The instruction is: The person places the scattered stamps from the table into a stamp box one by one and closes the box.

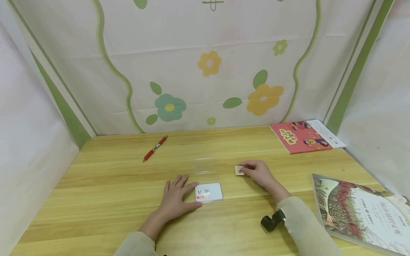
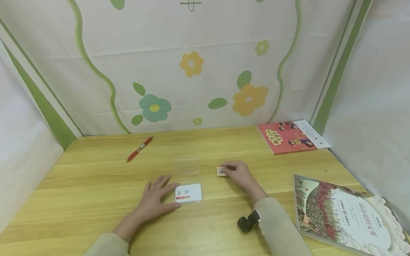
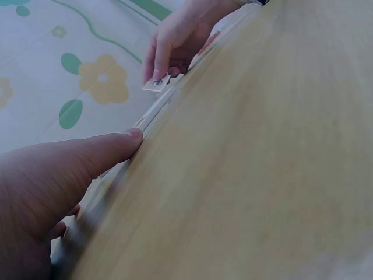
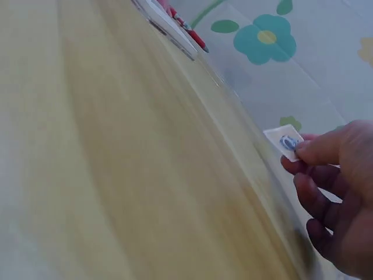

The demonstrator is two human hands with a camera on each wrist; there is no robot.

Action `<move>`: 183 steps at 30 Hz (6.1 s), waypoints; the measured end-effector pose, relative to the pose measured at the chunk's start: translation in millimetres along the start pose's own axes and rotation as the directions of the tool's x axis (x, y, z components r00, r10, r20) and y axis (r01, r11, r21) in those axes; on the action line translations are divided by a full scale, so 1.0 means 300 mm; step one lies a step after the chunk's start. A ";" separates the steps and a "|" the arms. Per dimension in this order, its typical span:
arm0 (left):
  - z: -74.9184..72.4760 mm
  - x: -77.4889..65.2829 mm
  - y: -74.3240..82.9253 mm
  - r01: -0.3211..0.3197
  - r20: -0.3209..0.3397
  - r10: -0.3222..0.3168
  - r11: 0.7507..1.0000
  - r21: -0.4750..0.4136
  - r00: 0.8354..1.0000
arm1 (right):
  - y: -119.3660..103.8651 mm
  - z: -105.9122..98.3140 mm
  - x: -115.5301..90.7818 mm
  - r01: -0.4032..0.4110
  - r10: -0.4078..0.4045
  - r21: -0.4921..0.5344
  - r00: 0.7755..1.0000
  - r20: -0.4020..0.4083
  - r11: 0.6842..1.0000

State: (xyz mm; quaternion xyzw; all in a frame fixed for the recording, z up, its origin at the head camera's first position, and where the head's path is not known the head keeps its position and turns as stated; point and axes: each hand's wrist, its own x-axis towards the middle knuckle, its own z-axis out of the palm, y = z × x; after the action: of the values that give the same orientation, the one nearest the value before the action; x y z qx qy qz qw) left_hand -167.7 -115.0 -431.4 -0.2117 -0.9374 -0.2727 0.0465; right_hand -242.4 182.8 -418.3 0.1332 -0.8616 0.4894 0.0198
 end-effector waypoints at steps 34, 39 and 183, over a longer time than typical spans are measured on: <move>0.001 0.003 0.000 0.009 -0.005 -0.009 1.000 0.022 1.000 | -0.144 0.214 -0.089 0.016 -0.032 0.115 0.990 0.138 0.993; 0.001 0.003 -0.002 0.010 -0.001 -0.010 1.000 0.027 1.000 | -0.140 0.218 -0.087 0.023 -0.039 0.111 0.988 0.147 0.994; -0.121 0.068 0.031 0.066 -0.020 -0.072 0.976 -0.207 0.997 | -0.206 0.142 -0.064 0.143 -0.138 -0.011 0.971 0.195 0.990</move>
State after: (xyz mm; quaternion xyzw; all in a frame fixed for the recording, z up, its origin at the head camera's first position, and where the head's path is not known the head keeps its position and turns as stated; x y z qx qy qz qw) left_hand -183.3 -119.6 -392.1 -0.1790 -0.9101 -0.3728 0.0277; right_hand -204.3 120.6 -392.0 0.2408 -0.8538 0.4606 -0.0279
